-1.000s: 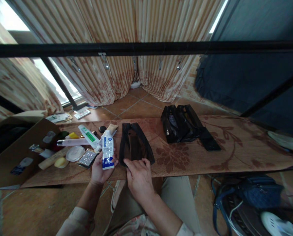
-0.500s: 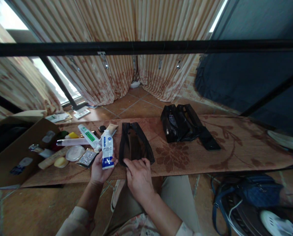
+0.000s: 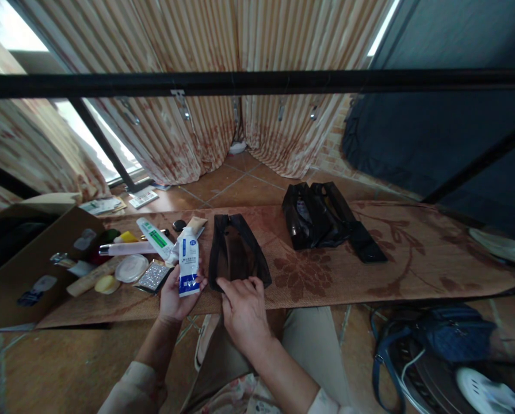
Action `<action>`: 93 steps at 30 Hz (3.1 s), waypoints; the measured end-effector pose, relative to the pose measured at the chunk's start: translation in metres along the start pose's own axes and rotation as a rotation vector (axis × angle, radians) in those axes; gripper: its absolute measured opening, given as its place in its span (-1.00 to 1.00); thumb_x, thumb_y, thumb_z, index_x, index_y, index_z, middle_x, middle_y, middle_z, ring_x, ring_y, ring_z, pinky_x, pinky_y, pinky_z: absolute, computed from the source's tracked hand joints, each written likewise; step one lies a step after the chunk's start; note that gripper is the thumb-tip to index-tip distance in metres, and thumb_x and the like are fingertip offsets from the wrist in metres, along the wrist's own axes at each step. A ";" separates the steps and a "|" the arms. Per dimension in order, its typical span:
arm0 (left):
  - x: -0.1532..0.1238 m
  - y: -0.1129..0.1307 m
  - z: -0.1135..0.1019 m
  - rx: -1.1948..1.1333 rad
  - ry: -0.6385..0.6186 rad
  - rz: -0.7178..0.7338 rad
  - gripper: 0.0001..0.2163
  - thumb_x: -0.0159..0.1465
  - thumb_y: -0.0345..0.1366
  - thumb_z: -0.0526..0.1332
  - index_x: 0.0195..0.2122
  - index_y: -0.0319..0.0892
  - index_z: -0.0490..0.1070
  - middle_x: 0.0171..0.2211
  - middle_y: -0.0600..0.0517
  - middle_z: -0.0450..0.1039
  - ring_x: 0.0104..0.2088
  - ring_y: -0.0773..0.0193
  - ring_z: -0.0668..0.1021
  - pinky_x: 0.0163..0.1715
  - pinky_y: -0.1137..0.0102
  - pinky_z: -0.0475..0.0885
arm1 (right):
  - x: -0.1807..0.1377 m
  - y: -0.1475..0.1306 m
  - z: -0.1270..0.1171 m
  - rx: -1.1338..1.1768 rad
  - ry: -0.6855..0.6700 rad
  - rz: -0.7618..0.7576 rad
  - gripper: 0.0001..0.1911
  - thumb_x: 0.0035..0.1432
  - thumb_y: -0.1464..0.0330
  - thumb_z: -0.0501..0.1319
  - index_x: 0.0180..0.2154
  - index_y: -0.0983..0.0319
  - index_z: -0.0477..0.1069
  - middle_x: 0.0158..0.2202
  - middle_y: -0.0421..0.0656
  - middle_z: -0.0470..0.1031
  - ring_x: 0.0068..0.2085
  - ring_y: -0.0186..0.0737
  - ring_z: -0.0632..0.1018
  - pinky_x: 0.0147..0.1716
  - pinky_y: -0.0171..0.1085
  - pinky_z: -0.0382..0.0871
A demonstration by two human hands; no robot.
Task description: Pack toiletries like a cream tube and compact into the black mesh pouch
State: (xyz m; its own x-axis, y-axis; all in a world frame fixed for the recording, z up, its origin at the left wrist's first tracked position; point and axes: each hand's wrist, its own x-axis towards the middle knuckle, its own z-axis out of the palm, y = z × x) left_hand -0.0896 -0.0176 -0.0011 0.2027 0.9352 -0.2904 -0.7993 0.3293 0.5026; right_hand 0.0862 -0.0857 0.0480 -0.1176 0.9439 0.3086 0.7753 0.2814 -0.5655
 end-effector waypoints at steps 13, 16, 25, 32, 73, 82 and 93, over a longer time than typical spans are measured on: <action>0.002 -0.006 -0.008 0.164 0.015 0.068 -0.71 0.01 -0.43 0.35 -0.20 -0.22 0.45 -0.42 0.06 0.46 -0.43 0.36 0.50 -0.33 0.43 0.46 | -0.001 -0.001 -0.001 -0.008 -0.004 0.002 -0.69 0.21 0.47 0.09 -0.03 0.11 0.40 -0.28 -0.19 0.54 -0.21 -0.25 0.48 -0.01 -0.15 0.11; 0.003 -0.007 -0.009 0.277 0.032 0.081 -0.62 -0.07 -0.55 0.36 -0.19 -0.21 0.45 -0.42 0.10 0.48 -0.48 0.41 0.49 -0.42 0.51 0.42 | -0.001 -0.001 -0.001 -0.016 -0.004 0.000 -0.68 0.21 0.47 0.09 -0.03 0.10 0.40 -0.28 -0.20 0.54 -0.21 -0.25 0.49 0.00 -0.15 0.11; 0.004 -0.011 -0.005 0.244 0.088 0.080 -0.63 -0.09 -0.57 0.33 -0.21 -0.23 0.46 -0.34 0.01 0.56 -0.35 0.27 0.58 -0.31 0.43 0.46 | -0.001 0.000 -0.002 -0.017 0.000 -0.008 -0.68 0.20 0.46 0.09 -0.03 0.11 0.41 -0.27 -0.18 0.54 -0.21 -0.25 0.49 -0.01 -0.16 0.12; 0.005 -0.012 -0.008 0.208 0.048 0.067 -0.60 -0.07 -0.62 0.26 -0.17 -0.21 0.46 -0.22 -0.08 0.57 -0.17 0.10 0.58 -0.19 0.29 0.49 | -0.002 0.001 -0.001 -0.025 -0.012 -0.015 -0.68 0.21 0.45 0.07 -0.03 0.12 0.40 -0.25 -0.17 0.54 -0.19 -0.25 0.48 -0.02 -0.15 0.11; 0.008 -0.006 -0.002 0.001 0.136 -0.022 -0.65 0.36 -0.20 -0.05 -0.14 -0.35 0.42 -0.32 -0.16 0.55 -0.31 0.16 0.60 -0.26 0.28 0.53 | -0.005 0.003 0.000 0.005 -0.030 -0.006 -0.68 0.21 0.45 0.07 -0.02 0.12 0.39 -0.23 -0.18 0.53 -0.18 -0.21 0.47 -0.01 -0.13 0.09; 0.008 -0.006 -0.005 -0.022 0.069 -0.027 -0.66 0.35 -0.21 -0.02 -0.14 -0.35 0.43 -0.32 -0.15 0.54 -0.32 0.18 0.60 -0.25 0.29 0.52 | -0.004 0.003 0.001 -0.003 -0.027 -0.004 -0.69 0.21 0.45 0.08 -0.03 0.13 0.39 -0.23 -0.19 0.53 -0.17 -0.23 0.47 -0.01 -0.14 0.09; 0.006 -0.006 -0.002 0.041 0.110 -0.012 -0.65 0.35 -0.20 -0.01 -0.16 -0.37 0.45 -0.34 -0.15 0.55 -0.35 0.20 0.60 -0.25 0.32 0.52 | -0.004 0.002 -0.001 0.000 -0.021 -0.013 -0.69 0.21 0.46 0.08 -0.03 0.13 0.40 -0.24 -0.18 0.53 -0.19 -0.23 0.47 -0.02 -0.14 0.09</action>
State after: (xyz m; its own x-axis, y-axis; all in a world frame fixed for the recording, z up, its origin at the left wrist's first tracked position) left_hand -0.0844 -0.0137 -0.0073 0.1472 0.9120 -0.3828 -0.7727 0.3476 0.5311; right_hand 0.0886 -0.0888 0.0468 -0.1412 0.9436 0.2996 0.7734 0.2940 -0.5616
